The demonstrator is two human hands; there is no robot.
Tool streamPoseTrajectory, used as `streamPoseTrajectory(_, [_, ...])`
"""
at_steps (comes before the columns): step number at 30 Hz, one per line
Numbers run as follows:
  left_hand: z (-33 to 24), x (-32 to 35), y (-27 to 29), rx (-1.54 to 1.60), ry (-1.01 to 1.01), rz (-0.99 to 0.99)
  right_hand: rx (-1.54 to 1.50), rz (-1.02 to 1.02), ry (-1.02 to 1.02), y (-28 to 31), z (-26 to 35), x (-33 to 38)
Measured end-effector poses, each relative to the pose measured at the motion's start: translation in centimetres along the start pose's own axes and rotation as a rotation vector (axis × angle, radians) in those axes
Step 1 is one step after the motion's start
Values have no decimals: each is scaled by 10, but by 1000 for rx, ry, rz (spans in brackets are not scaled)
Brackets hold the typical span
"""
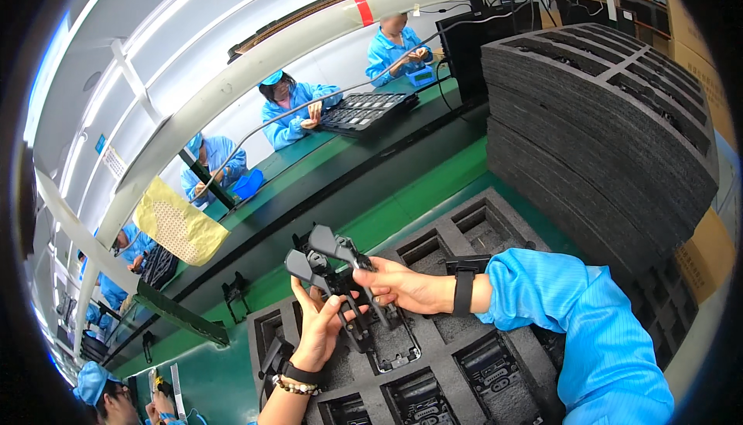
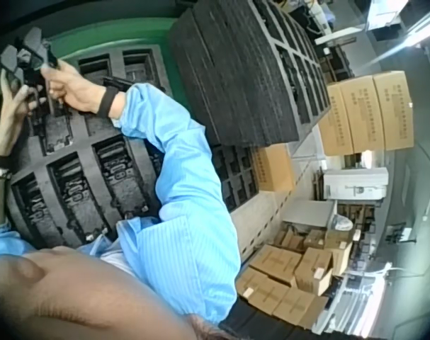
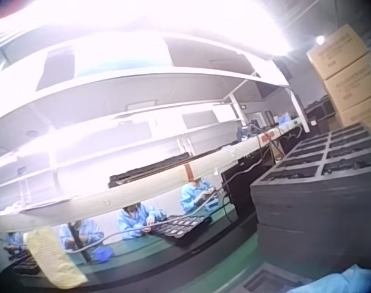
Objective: Organizing and inspecting handheld device components into foam trays.
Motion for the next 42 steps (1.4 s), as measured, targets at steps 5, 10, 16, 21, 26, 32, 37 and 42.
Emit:
streamPoseTrajectory(5, [7,1,9,-147,-67,-44,60,-6,-11,-11,5,4])
streamPoseTrajectory(10, [4,1,2,-121,-56,-66,72,-41,31,-7,0,1])
streamPoseTrajectory(16, [9,-6,21,143,44,-93,-66,84,-37,4,4,-9])
streamPoseTrajectory(21, [7,-17,55,412,49,-174,-45,2,46,21,17,-12])
streamPoseTrajectory(26, [12,-18,57,476,53,-228,-68,-1,78,23,16,-11])
streamPoseTrajectory(32, [6,-14,46,140,-145,-270,-131,-156,40,27,16,-9])
streamPoseTrajectory(37, [1,-12,39,46,-162,-306,-84,-113,45,30,10,-11])
streamPoseTrajectory(42, [1,-12,36,28,-141,-301,-91,-98,49,29,10,-12])
Point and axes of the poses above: each hand's wrist, its own x-axis away from the middle knuckle, its own y-axis out of the back of the hand, z = x × y, the point moved 4 cm from there along -x, towards the middle knuckle, and after that the axes turned 3 degrees about x, right-handed, at the moved point
